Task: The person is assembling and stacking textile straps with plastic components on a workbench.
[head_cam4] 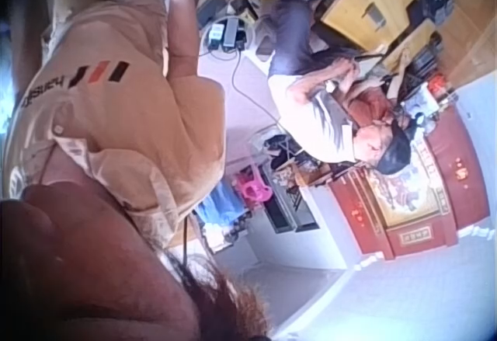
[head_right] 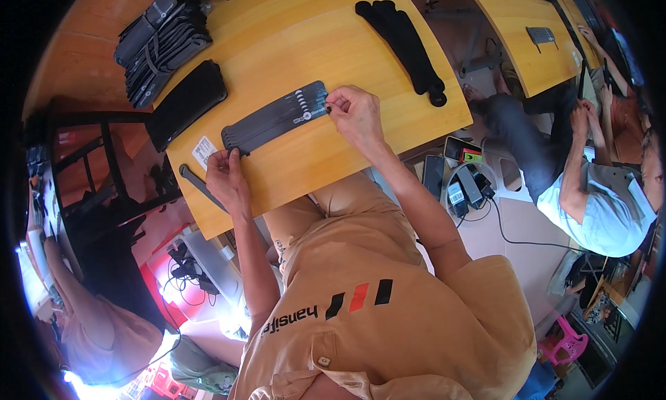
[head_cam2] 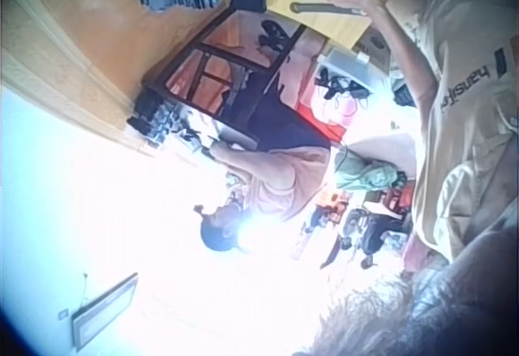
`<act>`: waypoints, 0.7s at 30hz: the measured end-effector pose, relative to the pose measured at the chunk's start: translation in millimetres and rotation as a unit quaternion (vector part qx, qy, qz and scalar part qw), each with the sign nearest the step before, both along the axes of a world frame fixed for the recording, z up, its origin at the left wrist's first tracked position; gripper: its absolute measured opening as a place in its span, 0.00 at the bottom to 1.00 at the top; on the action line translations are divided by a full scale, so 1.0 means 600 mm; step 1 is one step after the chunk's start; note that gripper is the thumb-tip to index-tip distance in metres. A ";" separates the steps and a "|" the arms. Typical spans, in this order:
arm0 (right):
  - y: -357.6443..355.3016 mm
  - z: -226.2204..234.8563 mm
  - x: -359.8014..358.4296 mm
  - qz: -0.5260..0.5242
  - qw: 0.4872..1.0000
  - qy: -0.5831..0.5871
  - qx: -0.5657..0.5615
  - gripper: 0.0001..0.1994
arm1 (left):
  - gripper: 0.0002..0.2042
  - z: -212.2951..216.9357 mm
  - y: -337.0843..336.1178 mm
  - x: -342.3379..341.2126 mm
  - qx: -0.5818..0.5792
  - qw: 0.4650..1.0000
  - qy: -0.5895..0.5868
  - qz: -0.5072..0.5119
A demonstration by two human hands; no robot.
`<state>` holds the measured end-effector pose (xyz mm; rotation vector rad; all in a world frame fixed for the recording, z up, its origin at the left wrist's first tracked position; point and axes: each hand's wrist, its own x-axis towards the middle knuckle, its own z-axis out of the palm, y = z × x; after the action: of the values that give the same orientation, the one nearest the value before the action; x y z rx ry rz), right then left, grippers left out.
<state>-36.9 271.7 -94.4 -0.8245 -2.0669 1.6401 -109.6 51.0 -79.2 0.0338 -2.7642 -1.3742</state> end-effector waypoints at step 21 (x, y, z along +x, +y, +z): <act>0.006 -0.008 -0.009 0.020 0.997 0.033 0.066 0.06 | 0.08 -0.001 0.001 -0.002 -0.048 0.997 0.058 0.006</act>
<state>-42.0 275.0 -99.4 -0.6805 -2.1314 1.5114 -110.9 51.9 -79.5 -0.0315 -2.7240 -1.1976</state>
